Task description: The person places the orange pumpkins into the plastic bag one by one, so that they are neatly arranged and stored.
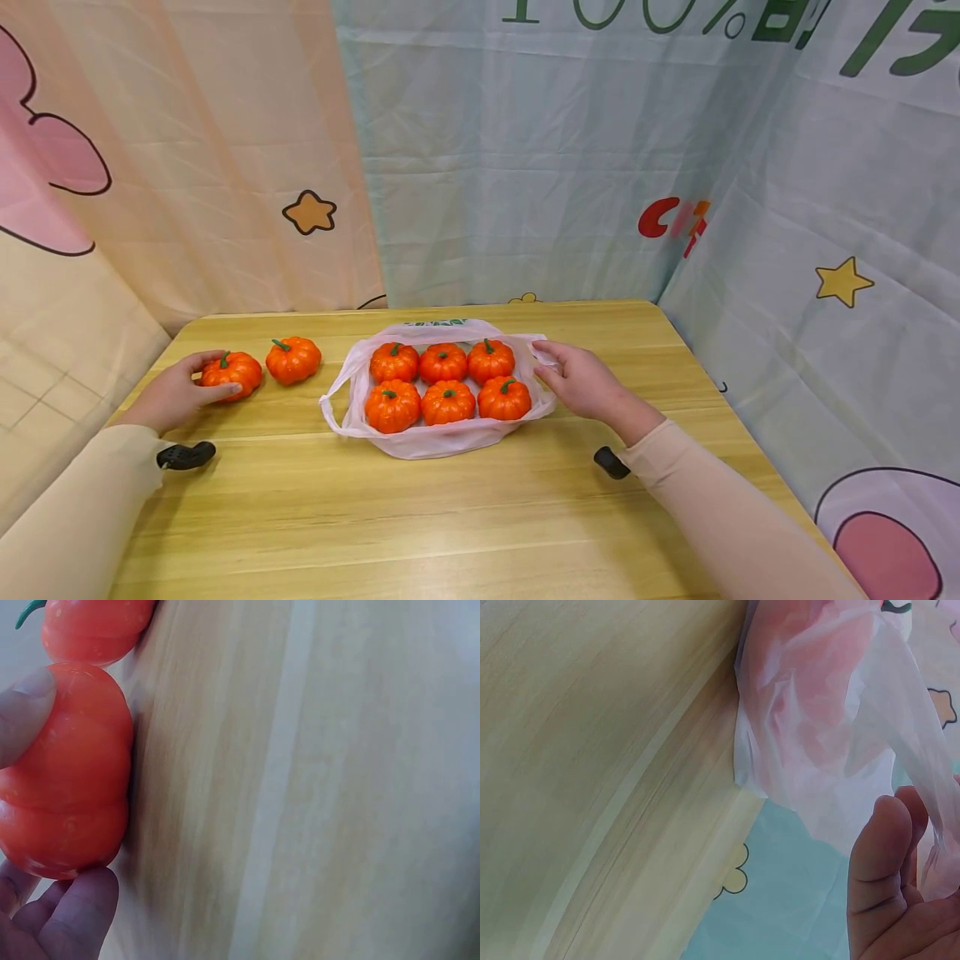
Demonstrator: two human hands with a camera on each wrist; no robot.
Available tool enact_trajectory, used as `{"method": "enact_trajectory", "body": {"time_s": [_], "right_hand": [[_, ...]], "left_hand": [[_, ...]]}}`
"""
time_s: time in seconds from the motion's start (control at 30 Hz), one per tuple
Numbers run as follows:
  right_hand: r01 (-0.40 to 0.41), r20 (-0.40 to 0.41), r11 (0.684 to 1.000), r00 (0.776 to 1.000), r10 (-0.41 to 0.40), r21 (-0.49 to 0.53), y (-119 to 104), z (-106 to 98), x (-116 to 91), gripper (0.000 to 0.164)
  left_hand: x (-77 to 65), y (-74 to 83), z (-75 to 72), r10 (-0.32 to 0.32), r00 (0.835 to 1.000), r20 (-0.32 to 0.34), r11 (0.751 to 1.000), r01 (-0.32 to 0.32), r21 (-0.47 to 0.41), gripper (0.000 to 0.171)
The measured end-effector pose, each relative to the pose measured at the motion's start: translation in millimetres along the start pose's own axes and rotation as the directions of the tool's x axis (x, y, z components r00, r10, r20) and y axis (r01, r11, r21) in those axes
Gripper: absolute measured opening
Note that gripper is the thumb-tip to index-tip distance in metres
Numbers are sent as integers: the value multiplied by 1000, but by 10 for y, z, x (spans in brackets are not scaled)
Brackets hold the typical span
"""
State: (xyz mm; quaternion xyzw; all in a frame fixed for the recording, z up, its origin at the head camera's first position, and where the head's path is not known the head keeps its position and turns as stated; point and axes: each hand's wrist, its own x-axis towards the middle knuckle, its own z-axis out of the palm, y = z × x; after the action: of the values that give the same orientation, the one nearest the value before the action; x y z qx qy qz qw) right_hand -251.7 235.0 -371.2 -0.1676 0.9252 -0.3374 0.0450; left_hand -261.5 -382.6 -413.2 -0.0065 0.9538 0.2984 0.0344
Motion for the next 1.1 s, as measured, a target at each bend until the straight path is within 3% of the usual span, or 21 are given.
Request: {"method": "enact_trajectory", "body": {"time_s": [0.7,0.93,1.1], "right_hand": [[10,-18,1000,1000,-10,12,5,-18,-2,53],[-2,-13,1000,1000,2,7,-38,-34,-5,53],[1,-11,1000,1000,-1,18,-47,-40,-5,53]], "left_hand": [[-18,16,28,21,1000,-15,999,-20,26,97],[-29,42,44,56,996,-74,998,-57,-1,95],[-55,195,14,114,987,-117,993,-117,-25,90]]}}
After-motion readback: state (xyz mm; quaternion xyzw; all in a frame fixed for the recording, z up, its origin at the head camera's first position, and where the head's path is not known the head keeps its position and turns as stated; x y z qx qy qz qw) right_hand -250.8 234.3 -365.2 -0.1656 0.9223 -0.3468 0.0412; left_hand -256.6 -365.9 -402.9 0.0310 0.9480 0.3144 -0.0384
